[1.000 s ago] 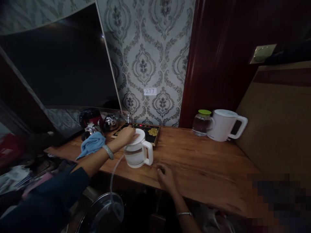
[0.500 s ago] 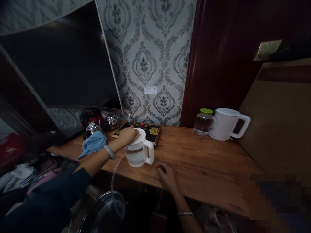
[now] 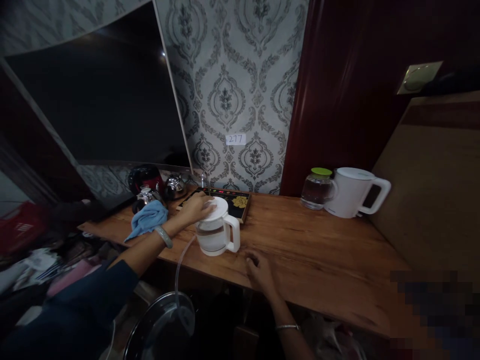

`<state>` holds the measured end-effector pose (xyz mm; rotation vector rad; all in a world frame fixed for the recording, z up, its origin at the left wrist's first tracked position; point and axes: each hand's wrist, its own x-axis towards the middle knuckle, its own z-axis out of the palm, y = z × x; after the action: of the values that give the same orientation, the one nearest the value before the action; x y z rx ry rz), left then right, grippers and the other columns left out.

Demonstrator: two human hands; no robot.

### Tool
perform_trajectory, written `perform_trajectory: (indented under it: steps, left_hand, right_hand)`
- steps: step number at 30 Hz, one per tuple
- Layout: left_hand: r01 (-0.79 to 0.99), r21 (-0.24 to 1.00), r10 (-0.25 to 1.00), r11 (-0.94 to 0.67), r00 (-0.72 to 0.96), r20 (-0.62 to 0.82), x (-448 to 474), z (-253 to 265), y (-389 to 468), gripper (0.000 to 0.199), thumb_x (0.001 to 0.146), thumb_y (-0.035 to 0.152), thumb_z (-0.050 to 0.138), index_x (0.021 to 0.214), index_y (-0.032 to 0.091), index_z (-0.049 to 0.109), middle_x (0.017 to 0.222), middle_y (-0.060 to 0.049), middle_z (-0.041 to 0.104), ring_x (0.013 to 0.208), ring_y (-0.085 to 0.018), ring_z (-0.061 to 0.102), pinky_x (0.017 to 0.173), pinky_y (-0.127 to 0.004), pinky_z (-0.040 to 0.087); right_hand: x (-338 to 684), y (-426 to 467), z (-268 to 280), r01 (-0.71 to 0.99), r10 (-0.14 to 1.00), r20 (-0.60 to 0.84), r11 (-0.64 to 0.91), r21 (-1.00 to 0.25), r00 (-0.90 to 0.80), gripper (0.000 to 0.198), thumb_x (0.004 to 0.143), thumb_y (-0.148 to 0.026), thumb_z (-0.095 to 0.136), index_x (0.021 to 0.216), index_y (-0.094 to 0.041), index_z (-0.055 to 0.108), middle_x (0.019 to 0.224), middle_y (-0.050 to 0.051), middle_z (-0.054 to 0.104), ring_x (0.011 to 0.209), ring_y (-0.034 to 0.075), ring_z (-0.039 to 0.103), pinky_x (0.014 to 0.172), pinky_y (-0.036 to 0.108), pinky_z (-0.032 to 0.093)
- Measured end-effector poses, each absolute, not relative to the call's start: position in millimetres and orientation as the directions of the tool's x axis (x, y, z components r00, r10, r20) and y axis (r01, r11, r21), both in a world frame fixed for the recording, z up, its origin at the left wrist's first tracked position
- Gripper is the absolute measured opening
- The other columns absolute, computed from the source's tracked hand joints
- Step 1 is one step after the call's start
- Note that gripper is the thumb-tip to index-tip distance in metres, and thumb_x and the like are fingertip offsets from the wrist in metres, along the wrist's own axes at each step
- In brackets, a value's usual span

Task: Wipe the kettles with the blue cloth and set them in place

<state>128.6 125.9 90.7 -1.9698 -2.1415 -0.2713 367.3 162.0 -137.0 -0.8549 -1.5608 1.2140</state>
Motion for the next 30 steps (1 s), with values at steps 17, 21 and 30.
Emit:
perform_trajectory:
  steps: [17, 21, 30]
  left_hand:
    - [0.992, 0.128, 0.923, 0.003, -0.052, 0.38, 112.9, 50.5, 121.1, 0.046, 0.095, 0.025, 0.042, 0.138, 0.013, 0.054, 0.142, -0.013, 0.057, 0.137, -0.023, 0.048, 0.116, -0.041, 0.036]
    - [0.988, 0.155, 0.909, -0.025, -0.042, 0.415, 111.2, 48.8, 119.3, 0.045, 0.094, 0.026, 0.044, 0.136, 0.015, 0.057, 0.139, -0.012, 0.061, 0.135, -0.023, 0.049, 0.115, -0.042, 0.038]
    - [0.972, 0.211, 0.839, -0.104, -0.028, 0.544, 100.8, 32.7, 116.8, 0.046, 0.098, 0.038, 0.039, 0.136, 0.018, 0.058, 0.141, -0.012, 0.059, 0.136, -0.026, 0.048, 0.116, -0.049, 0.036]
  right_hand:
    - [366.8, 163.3, -141.8, 0.021, 0.92, 0.239, 0.258, -0.966, -0.31, 0.032, 0.069, -0.042, 0.06, 0.088, -0.02, 0.075, 0.097, 0.012, 0.079, 0.093, 0.03, 0.072, 0.089, 0.046, 0.056]
    - [367.2, 162.9, -139.0, 0.033, 0.921, 0.245, 0.267, -0.963, -0.304, 0.032, 0.068, -0.04, 0.059, 0.087, -0.02, 0.075, 0.098, 0.012, 0.079, 0.095, 0.03, 0.072, 0.09, 0.047, 0.055]
    - [367.5, 165.9, -141.9, 0.02, 0.909, 0.281, 0.302, -0.953, -0.308, 0.032, 0.069, -0.042, 0.06, 0.087, -0.02, 0.075, 0.096, 0.012, 0.079, 0.094, 0.03, 0.072, 0.09, 0.047, 0.056]
